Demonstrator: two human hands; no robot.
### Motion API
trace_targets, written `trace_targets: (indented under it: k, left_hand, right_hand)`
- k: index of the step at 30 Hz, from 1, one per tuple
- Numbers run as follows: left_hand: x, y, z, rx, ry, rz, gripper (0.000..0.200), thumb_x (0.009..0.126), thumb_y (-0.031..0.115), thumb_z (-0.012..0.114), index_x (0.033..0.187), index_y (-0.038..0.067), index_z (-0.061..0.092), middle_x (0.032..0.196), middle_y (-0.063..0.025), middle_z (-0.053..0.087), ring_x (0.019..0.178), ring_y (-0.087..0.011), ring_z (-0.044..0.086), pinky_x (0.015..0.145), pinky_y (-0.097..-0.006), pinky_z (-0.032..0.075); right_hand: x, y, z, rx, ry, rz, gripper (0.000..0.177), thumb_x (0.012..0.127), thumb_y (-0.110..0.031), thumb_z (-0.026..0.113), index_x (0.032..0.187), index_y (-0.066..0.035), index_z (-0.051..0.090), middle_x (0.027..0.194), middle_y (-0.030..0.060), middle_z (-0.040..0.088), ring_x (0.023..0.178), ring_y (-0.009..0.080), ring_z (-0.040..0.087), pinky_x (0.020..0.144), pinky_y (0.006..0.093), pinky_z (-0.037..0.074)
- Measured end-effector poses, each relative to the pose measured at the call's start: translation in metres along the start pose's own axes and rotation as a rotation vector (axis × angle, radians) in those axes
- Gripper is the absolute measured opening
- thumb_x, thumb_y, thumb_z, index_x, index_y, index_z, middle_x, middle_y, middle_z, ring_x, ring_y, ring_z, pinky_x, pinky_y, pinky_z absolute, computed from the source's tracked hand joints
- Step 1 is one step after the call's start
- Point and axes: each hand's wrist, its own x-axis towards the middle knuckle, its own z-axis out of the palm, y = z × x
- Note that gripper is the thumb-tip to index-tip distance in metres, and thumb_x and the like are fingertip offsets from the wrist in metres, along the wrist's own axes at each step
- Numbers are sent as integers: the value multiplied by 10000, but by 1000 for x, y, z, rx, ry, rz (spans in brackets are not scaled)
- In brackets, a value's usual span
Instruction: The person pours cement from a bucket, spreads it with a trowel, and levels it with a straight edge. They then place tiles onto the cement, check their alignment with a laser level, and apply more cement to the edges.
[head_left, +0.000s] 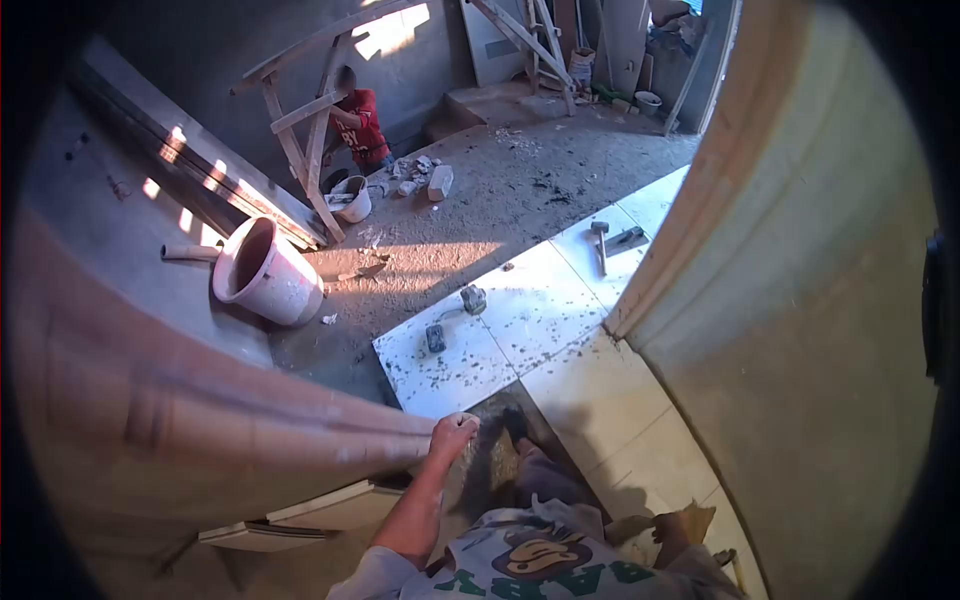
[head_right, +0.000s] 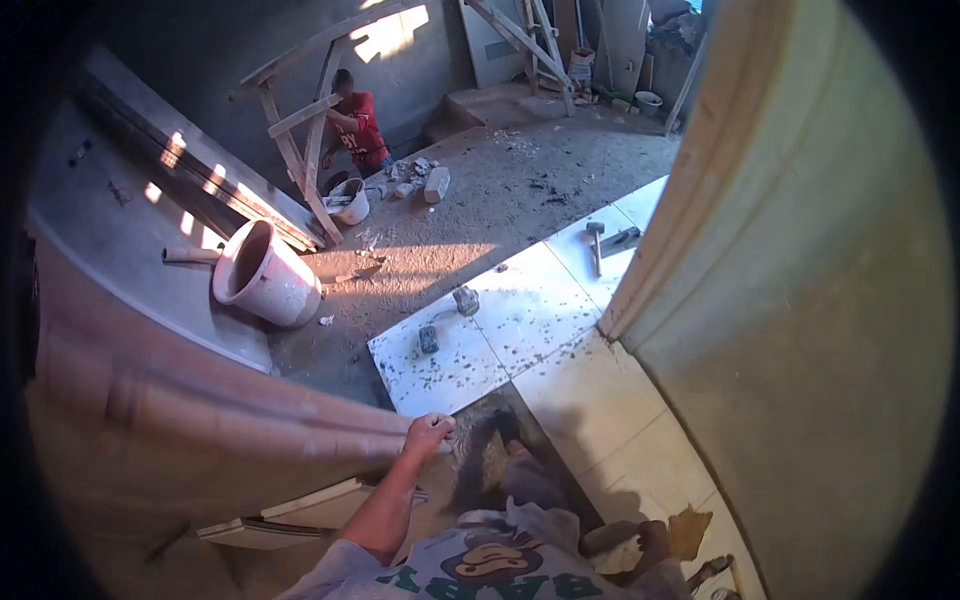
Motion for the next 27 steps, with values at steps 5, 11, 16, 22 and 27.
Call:
trace_targets:
  k: [5,11,16,22,27]
  left_hand:
    - [134,53,-28,70,72,-60,326,788,361,586,759,43,654,668,-73,644,614,-173,605,612,-324,468]
    - [184,92,-93,153,237,8,350,783,376,586,724,34,634,649,-80,637,619,-191,608,619,-332,462]
    - [177,-17,-123,14,239,-245,315,769,299,606,712,-10,619,621,-117,620,561,-213,611,547,-347,463]
    - [164,5,-127,-213,338,-464,232,778,236,609,705,17,598,627,-76,613,525,-166,598,507,-308,466]
    - [214,21,-142,-278,350,-424,211,773,231,615,691,37,594,603,-54,595,494,-147,565,452,-294,410]
  right_hand:
    - [69,-76,39,7,-51,114,231,839,-263,596,905,-45,634,696,124,623,528,226,589,474,390,469]
    - [99,-223,56,-282,-142,-269,192,810,-254,573,905,-88,595,679,66,587,621,179,581,547,362,464]
    - [39,-378,66,8,-83,-578,223,811,-261,580,874,-47,591,658,50,583,567,142,547,519,306,441]
    - [-66,-538,53,353,-84,-723,189,831,-200,588,843,-11,578,645,36,559,540,92,491,517,241,416]
    - [-124,-618,27,504,-56,-894,157,856,-193,581,859,-37,591,652,17,567,530,75,485,513,226,404]
